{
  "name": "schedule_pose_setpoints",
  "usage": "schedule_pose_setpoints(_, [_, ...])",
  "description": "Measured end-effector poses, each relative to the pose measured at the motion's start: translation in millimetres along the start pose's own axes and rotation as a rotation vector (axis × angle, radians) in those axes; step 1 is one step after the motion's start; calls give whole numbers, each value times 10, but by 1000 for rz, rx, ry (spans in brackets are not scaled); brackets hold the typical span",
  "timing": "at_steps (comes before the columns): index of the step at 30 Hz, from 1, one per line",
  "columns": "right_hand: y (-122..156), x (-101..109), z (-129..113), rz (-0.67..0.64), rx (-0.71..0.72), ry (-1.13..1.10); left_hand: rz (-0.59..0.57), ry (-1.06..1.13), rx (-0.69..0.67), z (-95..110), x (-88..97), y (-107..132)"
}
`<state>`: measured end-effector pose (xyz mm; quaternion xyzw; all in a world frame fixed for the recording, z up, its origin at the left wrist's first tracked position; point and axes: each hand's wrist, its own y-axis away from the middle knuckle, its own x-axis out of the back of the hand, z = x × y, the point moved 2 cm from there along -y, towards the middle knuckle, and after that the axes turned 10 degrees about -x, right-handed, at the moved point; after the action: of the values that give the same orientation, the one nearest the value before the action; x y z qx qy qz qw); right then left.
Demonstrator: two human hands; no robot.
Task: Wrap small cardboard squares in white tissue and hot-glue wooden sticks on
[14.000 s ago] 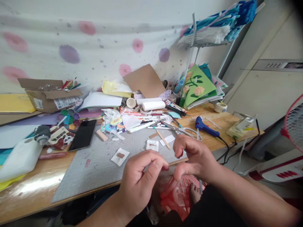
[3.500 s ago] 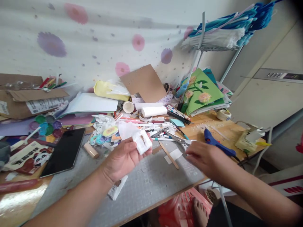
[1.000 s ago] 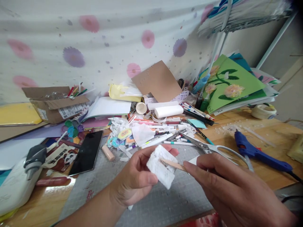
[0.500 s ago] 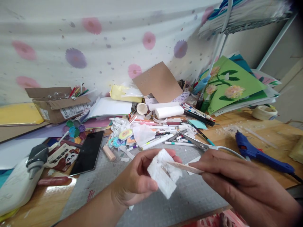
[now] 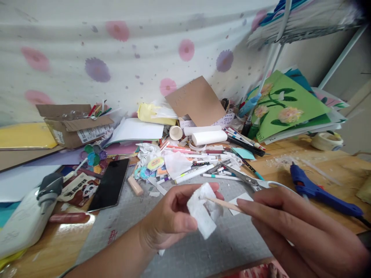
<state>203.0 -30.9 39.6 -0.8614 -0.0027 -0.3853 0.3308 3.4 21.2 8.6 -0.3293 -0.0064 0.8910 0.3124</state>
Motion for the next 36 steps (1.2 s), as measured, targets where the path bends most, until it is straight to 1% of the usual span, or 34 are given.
schedule_pose_setpoints(2, [7,5,-15,43,9,13,25,-11,-8,-6,3,-12])
schedule_pose_setpoints(4, [28,-15,-6,36,2,45,52,-11,-16,-16,3,-22])
schedule_pose_setpoints(6, [45,-43,31,2,-2,91,67,-5,-15,-28,-2,-27])
schedule_pose_setpoints(11, [35,-97,165,-106,121,205,84,-2,-37,-57,-30,-26])
schedule_pose_setpoints(15, [31,-125,236,-158,85,237,128,-38,-48,-81,-52,-16])
schedule_pose_setpoints(18, [35,-131,237,-165,102,246,142,-137,-23,-86,-48,-13])
schedule_pose_setpoints(21, [17,-120,221,-173,111,256,122,-242,14,-76,-34,-23])
schedule_pose_setpoints(23, [-6,-100,208,-169,82,240,99,-277,34,-69,-28,-36])
schedule_pose_setpoints(26, [-37,-62,188,-172,36,204,122,-280,54,-69,-22,-50])
schedule_pose_setpoints(28, [-44,-36,180,-181,30,189,142,-258,56,-74,-24,-54])
schedule_pose_setpoints(30, [-41,-10,181,-172,26,195,140,-244,53,-76,-33,-55])
schedule_pose_setpoints(33, [-34,17,190,-197,7,215,130,-258,62,-73,-52,-53])
schedule_pose_setpoints(36, [-62,48,186,-221,-29,186,184,-274,72,-69,-61,-55])
